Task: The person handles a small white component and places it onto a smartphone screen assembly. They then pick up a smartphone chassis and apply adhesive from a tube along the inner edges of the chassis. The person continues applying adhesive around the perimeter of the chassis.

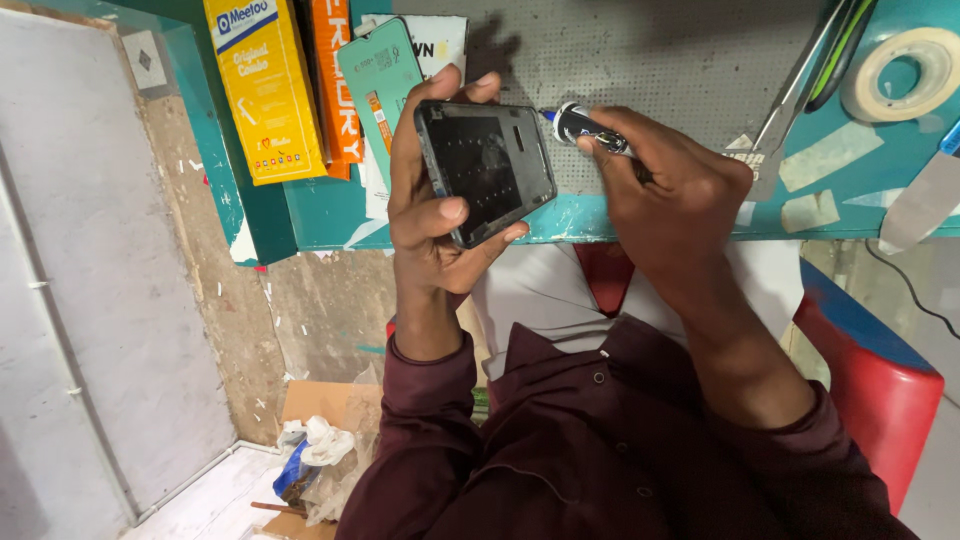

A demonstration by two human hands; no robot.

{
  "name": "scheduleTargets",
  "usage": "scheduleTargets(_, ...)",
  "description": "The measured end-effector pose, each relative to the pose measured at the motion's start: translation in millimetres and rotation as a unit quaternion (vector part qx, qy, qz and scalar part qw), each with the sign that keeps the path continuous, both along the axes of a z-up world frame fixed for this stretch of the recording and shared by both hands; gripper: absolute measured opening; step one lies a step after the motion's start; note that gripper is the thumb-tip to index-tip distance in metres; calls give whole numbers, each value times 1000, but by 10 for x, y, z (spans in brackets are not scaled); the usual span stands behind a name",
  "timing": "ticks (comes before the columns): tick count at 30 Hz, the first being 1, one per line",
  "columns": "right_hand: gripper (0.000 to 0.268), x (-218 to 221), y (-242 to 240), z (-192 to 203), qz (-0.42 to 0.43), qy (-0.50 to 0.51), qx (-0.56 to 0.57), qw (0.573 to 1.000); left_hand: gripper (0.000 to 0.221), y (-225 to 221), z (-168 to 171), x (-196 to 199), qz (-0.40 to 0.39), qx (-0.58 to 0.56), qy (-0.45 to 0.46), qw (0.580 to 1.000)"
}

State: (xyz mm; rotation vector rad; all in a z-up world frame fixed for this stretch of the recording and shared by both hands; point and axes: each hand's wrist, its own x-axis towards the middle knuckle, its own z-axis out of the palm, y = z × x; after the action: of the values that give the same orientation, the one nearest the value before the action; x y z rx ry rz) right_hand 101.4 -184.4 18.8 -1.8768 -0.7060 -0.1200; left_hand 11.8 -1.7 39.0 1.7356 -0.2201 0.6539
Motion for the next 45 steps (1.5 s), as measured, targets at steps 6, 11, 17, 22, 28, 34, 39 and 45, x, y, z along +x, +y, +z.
scheduleTargets(6,18,11,14,-21,3,5,-1,1000,65,20,-1,14,-19,-4,1,1000)
scheduleTargets(11,16,8,16,-2,8,1,-6,1000,66,18,-16,13,-20,-10,-2,1000)
scheduleTargets(17,14,19,27,2,13,6,-5,1000,65,50,-25,19,-30,-6,-5,1000)
scheduleTargets(22,14,1,18,-2,12,1,1,1000,64,55,-29,19,-26,-5,-6,1000)
scheduleTargets(28,14,-2,14,7,10,13,1,1000,63,43,-10,-4,-23,-11,2,1000)
scheduleTargets(34,16,-1,7,4,7,2,-15,1000,63,37,-10,2,-20,-8,0,1000)
scheduleTargets(39,14,-5,0,10,9,2,-4,1000,63,37,0,-14,-17,-1,10,1000)
scheduleTargets(45,14,14,3,50,17,-9,-7,1000,62,64,10,12,-24,15,-2,1000)
